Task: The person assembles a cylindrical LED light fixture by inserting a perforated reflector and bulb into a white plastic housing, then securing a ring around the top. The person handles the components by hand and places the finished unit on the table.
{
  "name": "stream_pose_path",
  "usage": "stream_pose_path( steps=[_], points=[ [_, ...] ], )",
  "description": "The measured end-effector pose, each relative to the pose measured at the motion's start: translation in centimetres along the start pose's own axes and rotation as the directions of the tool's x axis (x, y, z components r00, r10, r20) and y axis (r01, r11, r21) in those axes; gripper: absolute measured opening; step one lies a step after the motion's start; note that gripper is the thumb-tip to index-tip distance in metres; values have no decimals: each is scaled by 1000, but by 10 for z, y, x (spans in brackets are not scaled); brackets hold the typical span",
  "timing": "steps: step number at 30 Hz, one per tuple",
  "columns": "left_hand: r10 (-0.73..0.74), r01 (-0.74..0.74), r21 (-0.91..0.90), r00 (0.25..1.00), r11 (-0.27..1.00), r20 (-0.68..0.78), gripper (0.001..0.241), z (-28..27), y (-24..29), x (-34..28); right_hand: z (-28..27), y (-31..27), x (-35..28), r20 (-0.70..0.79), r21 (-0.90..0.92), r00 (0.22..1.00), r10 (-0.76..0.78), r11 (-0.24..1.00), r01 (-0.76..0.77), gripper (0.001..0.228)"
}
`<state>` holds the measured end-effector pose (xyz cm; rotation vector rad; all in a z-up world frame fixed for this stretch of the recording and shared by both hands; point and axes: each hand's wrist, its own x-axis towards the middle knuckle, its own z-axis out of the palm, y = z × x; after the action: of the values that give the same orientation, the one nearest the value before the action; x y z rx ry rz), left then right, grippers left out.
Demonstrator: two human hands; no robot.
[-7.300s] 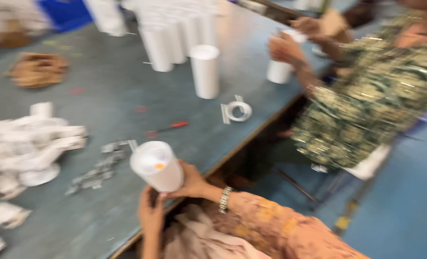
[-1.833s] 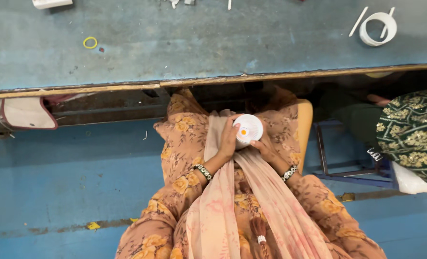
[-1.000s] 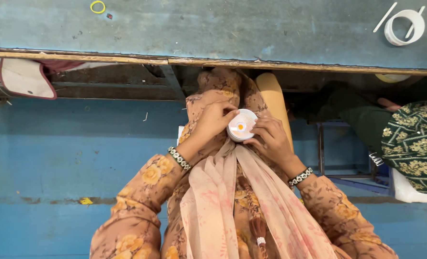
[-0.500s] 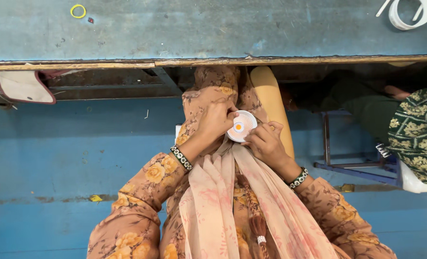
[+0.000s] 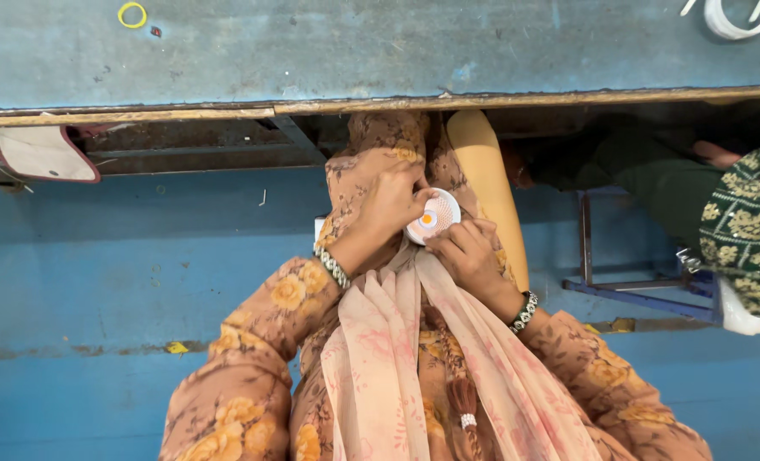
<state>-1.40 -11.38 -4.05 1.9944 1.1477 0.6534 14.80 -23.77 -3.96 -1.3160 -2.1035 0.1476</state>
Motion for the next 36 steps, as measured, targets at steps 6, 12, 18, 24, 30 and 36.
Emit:
stream_pose_path(
  steps=[6, 12, 18, 24, 30, 36],
  points=[
    [-81, 73, -87, 993, 994, -89, 18, -8, 2, -43, -34, 31, 16, 83, -12, 980, -178, 984, 180, 20],
    [-113, 101, -83, 982, 991, -151, 15, 8, -13, -40, -19, 35, 11, 118, 44, 979, -167, 986, 162, 16],
    [-129, 120, -85, 986, 989, -110, 15, 14, -17, -29, -17, 31, 11, 80, 84, 987, -139, 988, 132, 14],
    [-87, 79, -72, 990, 994, -113, 17, 12, -21, -25, -9, 26, 9, 57, 101, 992, -117, 989, 111, 16],
    [-98, 93, -62, 992, 994, -81, 18, 5, -12, -20, -4, 23, 2, 77, 83, 995, -68, 995, 61, 15],
    [-156, 138, -129, 978, 982, -136, 19, -2, 7, -41, -34, 60, 20, 193, -39, 929, -315, 944, 328, 21]
  ],
)
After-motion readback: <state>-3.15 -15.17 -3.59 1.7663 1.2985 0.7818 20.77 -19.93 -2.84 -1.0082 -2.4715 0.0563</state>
